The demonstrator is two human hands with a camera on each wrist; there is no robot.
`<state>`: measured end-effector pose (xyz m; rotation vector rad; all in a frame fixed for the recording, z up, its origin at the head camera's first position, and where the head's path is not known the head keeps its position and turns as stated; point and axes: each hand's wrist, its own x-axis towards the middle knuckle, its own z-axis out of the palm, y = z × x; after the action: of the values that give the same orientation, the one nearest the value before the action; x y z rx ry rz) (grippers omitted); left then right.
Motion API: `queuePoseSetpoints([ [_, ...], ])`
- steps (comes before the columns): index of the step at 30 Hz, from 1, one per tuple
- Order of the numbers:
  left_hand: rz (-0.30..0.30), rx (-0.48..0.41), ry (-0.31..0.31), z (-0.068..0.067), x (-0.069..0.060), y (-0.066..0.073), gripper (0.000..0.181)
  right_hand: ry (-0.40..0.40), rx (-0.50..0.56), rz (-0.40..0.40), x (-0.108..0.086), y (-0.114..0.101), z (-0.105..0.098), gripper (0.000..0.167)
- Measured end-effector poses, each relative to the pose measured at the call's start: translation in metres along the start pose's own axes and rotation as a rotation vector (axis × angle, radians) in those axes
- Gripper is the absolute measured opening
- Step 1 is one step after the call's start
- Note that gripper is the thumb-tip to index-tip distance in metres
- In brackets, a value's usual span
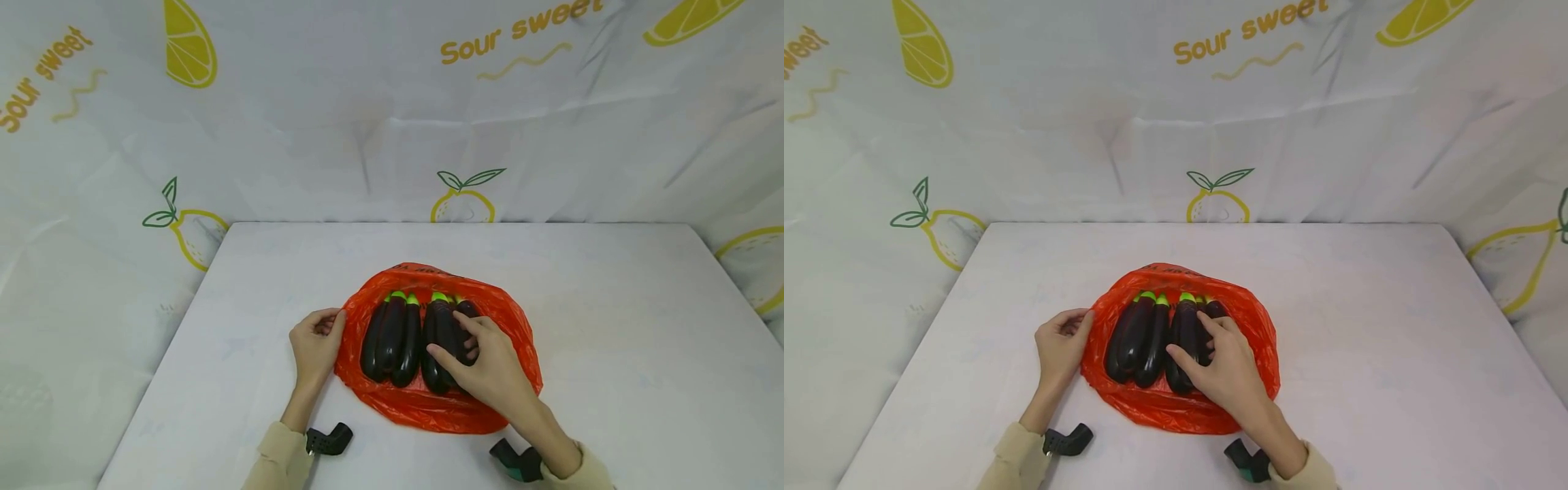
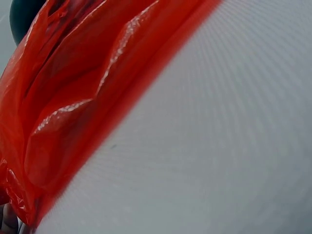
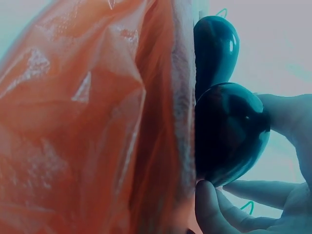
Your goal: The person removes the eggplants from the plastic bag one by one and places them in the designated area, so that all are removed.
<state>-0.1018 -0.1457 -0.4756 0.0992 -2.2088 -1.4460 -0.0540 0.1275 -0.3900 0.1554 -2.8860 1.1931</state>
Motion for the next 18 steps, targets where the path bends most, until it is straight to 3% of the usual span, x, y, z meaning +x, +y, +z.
queuePoseSetpoints([
  [18,0.028,0.018,-0.006,-0.0003,-0.0011,-0.0002,0.01,0.037,0.075,0.0,-0.0044,-0.0018,-0.004,0.049],
])
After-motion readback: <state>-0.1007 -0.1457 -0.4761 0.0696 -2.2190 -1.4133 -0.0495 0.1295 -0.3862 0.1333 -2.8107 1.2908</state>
